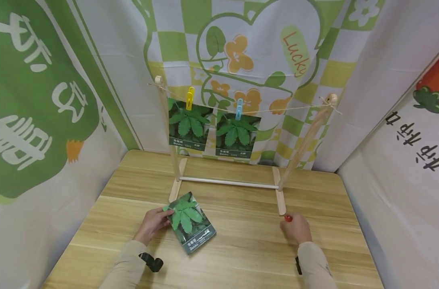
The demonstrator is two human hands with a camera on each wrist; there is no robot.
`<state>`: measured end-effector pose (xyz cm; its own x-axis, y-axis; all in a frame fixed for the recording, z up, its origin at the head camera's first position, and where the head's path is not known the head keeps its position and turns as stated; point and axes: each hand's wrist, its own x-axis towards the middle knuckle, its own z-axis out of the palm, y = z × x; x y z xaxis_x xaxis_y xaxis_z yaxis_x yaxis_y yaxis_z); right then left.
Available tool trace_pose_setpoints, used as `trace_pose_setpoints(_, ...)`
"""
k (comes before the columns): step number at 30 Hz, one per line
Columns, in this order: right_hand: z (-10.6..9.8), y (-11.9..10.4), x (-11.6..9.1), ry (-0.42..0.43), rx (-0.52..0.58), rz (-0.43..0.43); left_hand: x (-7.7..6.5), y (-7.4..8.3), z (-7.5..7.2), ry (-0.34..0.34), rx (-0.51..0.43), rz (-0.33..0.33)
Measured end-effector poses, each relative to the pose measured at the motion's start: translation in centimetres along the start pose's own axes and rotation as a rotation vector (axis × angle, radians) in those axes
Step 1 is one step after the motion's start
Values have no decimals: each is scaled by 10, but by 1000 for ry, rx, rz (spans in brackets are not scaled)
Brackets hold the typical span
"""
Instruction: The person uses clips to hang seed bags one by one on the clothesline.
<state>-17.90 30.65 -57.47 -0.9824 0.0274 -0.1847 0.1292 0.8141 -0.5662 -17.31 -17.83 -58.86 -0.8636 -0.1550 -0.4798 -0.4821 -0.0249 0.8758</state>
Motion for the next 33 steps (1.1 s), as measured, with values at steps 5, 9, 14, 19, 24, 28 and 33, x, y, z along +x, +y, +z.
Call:
trace_pose_setpoints(5,-4,-3,1,11,7,-13,1,5,0,3,2,-8)
trace_pose_setpoints(9,-7,-5,4,19,20,-20,0,8,1,7,6,-2)
trace_pose_setpoints(14,-15,-9,6,31,45,-10,0,10,2,16,-12,15)
trace_pose_setpoints(19,-26,-13,7,68,27,-24,-1,16,3,14,-14,23)
trace_pose_setpoints(24,-37,-17,10,82,41,-34,0,23,5,28,2,18)
trace_pose_setpoints(28,-45,-23,10,118,50,-53,1,29,6,40,10,25)
trace_pose_setpoints(33,-55,-31,8,155,49,-83,1,34,7,45,-3,37)
